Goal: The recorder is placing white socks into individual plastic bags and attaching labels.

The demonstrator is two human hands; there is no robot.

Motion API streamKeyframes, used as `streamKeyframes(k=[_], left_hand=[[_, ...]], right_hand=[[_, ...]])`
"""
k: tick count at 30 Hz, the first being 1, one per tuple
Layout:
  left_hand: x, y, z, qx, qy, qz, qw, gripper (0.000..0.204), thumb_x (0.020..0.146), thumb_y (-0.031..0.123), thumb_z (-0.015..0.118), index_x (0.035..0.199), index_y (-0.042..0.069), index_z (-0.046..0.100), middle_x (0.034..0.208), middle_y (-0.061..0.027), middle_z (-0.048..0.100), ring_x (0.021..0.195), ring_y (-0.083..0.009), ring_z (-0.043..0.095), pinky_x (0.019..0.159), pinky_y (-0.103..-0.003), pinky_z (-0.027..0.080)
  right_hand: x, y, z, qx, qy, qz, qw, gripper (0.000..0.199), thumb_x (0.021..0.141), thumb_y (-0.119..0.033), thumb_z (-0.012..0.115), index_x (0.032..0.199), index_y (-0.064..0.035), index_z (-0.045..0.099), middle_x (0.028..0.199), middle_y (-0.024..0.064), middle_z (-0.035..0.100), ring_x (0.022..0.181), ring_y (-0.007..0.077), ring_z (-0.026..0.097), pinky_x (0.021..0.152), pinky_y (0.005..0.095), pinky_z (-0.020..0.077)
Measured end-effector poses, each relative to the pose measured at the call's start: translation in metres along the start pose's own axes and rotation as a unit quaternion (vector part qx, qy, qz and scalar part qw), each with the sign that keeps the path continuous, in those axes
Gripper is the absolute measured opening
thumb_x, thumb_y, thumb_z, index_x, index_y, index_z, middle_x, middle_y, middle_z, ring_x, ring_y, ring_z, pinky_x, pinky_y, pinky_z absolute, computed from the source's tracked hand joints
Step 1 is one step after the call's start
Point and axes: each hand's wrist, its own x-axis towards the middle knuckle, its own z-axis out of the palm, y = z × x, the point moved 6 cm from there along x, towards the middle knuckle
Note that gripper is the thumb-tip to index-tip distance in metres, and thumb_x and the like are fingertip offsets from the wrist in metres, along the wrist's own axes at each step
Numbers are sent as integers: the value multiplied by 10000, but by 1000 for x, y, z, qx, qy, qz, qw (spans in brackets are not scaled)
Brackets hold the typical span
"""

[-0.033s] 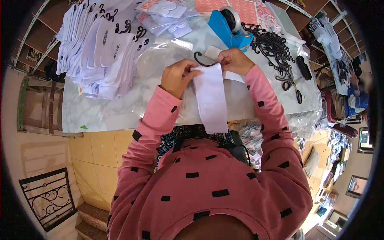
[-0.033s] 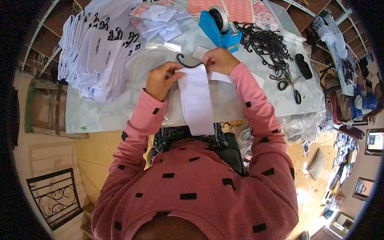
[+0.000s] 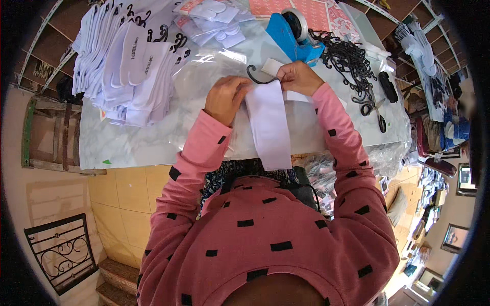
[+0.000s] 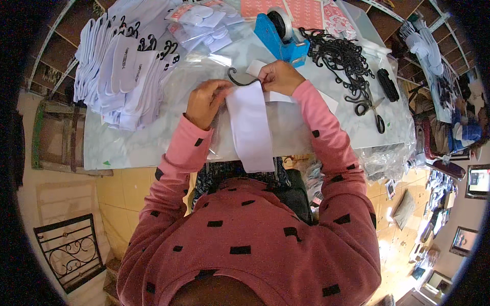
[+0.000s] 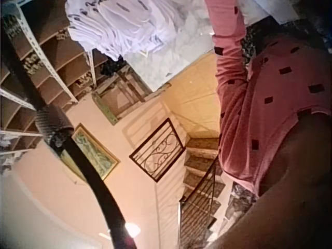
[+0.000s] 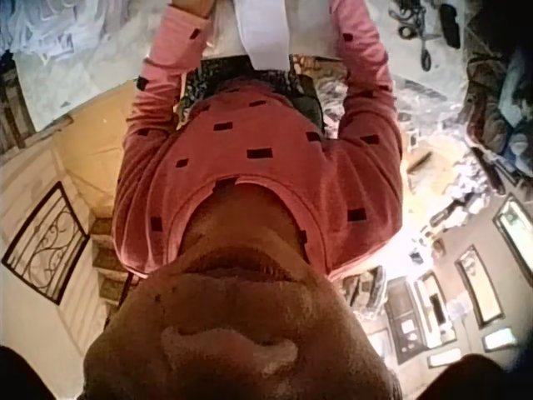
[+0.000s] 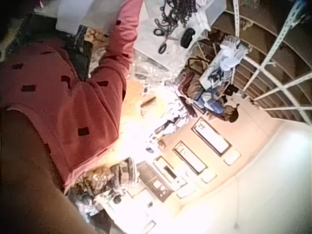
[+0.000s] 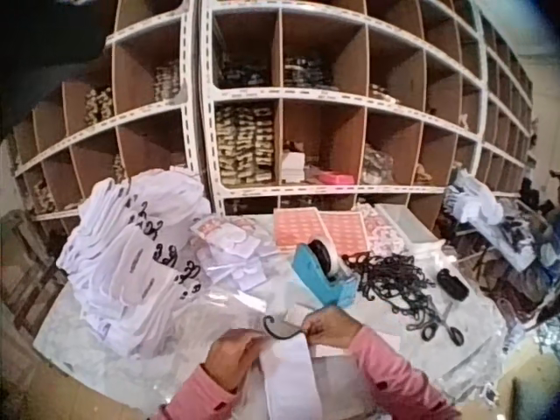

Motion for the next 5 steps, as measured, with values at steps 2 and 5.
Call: streamKeyframes(k=[2,5], left_hand=[[-7,-7,-6,74,4,8,997,257,723,163,644,955,58,609,866,-133,618,759,-252,589,700,-339,460],[-20,-14,-11,143,-28,-9,989,319,723,142,622,1038,89,605,894,-127,618,907,-267,546,822,-380,411]], right_hand=[[-3,-4,-5,-220,45,27,974,197,693,-7,628,889,-30,627,753,60,610,696,122,581,653,249,477],[-16,-17,-8,-344,58,-34,937,257,679,-79,607,930,-92,660,830,104,658,710,242,625,636,365,486]])
